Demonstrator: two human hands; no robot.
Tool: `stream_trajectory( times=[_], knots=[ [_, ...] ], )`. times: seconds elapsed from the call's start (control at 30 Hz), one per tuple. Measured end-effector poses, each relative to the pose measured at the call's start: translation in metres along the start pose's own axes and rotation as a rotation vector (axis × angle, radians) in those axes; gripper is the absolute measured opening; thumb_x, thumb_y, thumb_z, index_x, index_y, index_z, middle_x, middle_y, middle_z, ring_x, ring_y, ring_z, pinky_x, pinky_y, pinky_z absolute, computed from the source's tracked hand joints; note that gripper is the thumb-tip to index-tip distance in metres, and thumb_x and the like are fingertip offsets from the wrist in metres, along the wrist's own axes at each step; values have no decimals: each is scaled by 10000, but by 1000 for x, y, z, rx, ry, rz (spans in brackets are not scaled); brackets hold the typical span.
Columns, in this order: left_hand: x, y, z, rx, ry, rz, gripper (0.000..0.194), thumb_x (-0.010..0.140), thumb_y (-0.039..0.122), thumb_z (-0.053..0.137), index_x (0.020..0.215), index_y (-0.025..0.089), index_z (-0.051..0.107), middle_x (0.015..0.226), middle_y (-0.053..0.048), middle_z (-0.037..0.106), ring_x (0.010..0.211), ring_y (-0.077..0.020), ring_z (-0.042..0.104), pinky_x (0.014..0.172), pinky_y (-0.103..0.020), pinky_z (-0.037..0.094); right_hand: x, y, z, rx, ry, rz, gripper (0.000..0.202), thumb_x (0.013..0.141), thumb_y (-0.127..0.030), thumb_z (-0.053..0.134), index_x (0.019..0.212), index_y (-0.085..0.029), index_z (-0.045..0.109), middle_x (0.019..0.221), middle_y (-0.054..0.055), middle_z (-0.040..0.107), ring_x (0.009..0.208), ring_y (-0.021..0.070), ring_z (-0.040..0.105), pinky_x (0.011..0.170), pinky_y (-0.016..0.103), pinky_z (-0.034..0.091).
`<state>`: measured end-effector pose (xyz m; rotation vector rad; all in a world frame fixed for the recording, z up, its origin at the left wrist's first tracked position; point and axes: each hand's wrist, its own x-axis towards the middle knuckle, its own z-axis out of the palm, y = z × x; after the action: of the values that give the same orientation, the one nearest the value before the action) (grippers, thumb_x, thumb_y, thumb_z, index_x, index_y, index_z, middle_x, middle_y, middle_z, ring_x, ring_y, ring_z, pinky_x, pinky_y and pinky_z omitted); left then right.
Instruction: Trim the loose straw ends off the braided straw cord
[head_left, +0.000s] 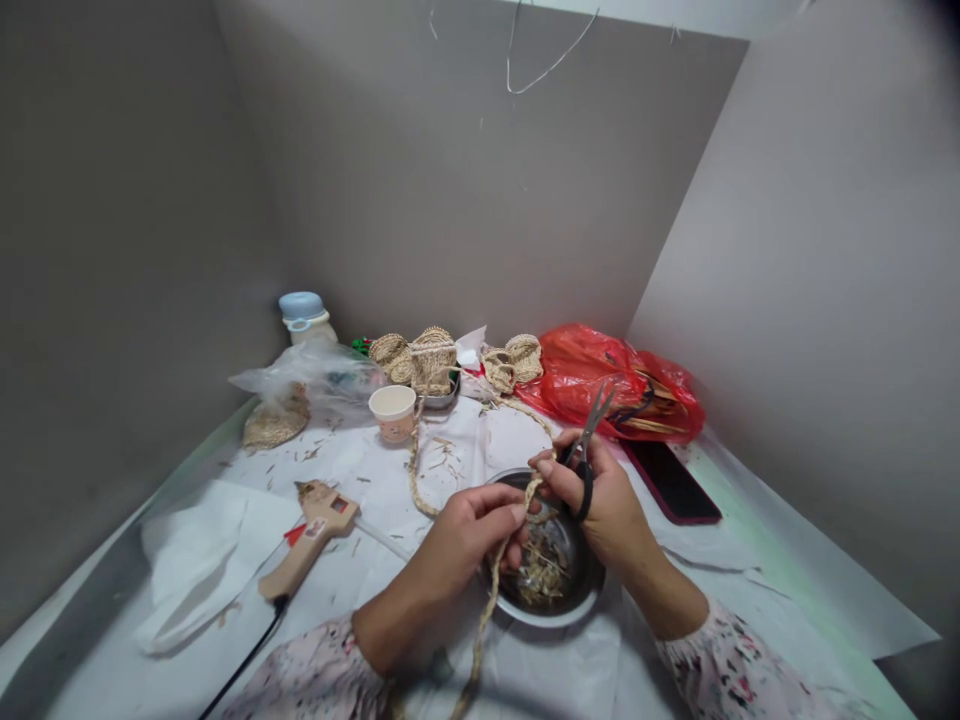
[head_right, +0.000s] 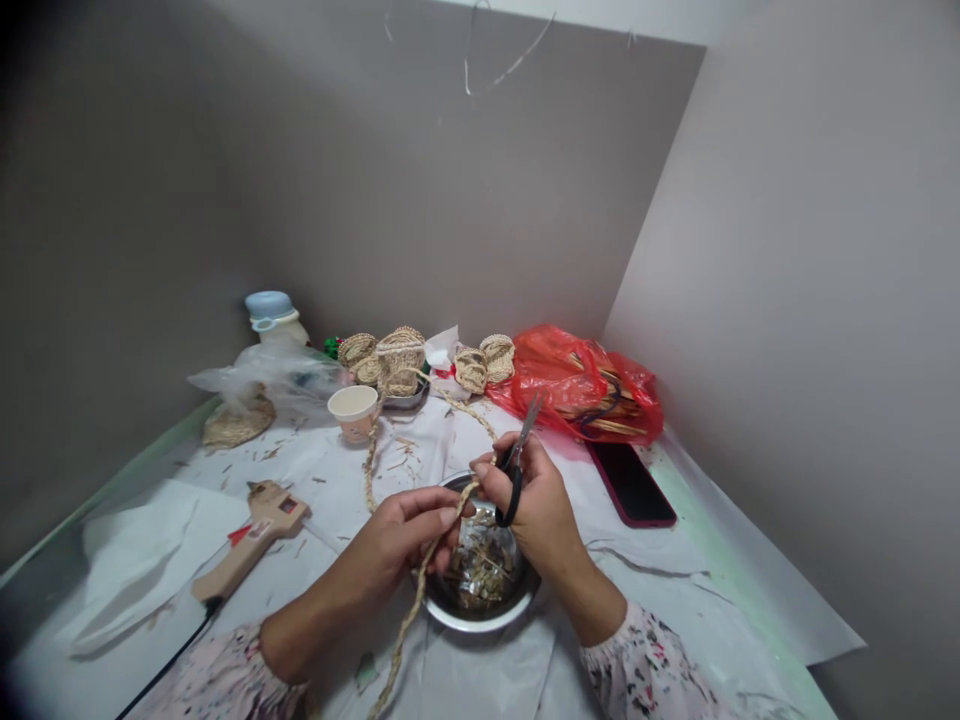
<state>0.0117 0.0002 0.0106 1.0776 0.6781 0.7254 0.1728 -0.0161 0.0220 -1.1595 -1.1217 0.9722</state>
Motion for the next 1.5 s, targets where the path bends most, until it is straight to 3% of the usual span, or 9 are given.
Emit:
stream_trajectory(
  times=[0.13, 0.23, 0.33, 0.47, 0.77, 0.87, 0.97, 1.13, 1.5],
  knots=[
    [1, 0, 0, 27, 103, 47, 140, 737, 255, 673, 776, 122, 648, 566, 20, 544, 455, -65, 459, 464, -188, 327, 2, -9, -8, -298, 2, -82, 285, 775, -382, 623, 957, -213, 484, 800, -8, 596, 686, 143, 568, 642, 267, 454],
    [3, 0, 1, 40, 209, 87, 157, 715, 250, 686, 787, 119, 637, 539, 34, 538, 434, -57, 422, 458, -190, 299, -2, -24, -21, -680, -32, -182, 238, 795, -355, 598, 974, -207, 544, 814, 13, 625, 710, 155, 572, 669, 276, 434],
    [4, 1, 1, 53, 281, 109, 190, 700, 254, 694, 808, 111, 632, 537, 36, 546, 433, -57, 409, 457, -193, 280, -11, -38, -32, -1075, -190, -301, 177, 786, -249, 578, 960, -227, 607, 839, 19, 643, 742, 161, 574, 671, 268, 399],
    [6, 2, 2, 59, 323, 127, 214, 676, 244, 709, 816, 106, 624, 491, 62, 500, 420, -59, 391, 455, -201, 263, -20, -44, -38, -1395, -326, -263, 344, 710, -120, 549, 1009, -269, 627, 875, 11, 653, 779, 173, 606, 651, 265, 361],
    [2, -5, 4, -146, 430, 84, 344, 705, 215, 729, 1016, 128, 611, 588, 43, 535, 495, -70, 439, 488, -193, 316, -16, -35, -30, -1592, -343, -293, 358, 722, -64, 486, 979, -275, 616, 889, 10, 652, 767, 167, 608, 563, 266, 259],
    [-1, -5, 7, -200, 408, 54, 362, 706, 166, 729, 1038, 135, 588, 632, 34, 551, 505, -68, 442, 497, -195, 328, -15, -34, -28, -1620, -344, -308, 351, 739, -57, 463, 973, -272, 612, 880, 14, 647, 765, 174, 605, 552, 276, 239],
    [-5, -8, 6, -274, 315, 93, 324, 766, 225, 698, 1063, 157, 589, 688, 18, 561, 557, -74, 471, 540, -197, 354, -15, -33, -28, -1625, -344, -304, 344, 733, -59, 463, 962, -272, 606, 877, 13, 647, 761, 177, 605, 548, 280, 231],
    [-6, -13, 5, -270, 229, 110, 234, 788, 268, 679, 994, 174, 619, 758, -6, 602, 635, -99, 520, 612, -218, 383, -15, -32, -28, -1599, -360, -293, 341, 722, -62, 466, 960, -271, 593, 889, 8, 658, 765, 177, 611, 567, 277, 256],
    [-6, -14, 6, -240, 223, 147, 177, 762, 297, 687, 845, 145, 653, 651, 3, 575, 551, -96, 468, 560, -235, 348, -13, -27, -27, -1564, -385, -294, 319, 706, -67, 488, 946, -251, 592, 893, 12, 673, 814, 186, 627, 586, 272, 289]
  ],
)
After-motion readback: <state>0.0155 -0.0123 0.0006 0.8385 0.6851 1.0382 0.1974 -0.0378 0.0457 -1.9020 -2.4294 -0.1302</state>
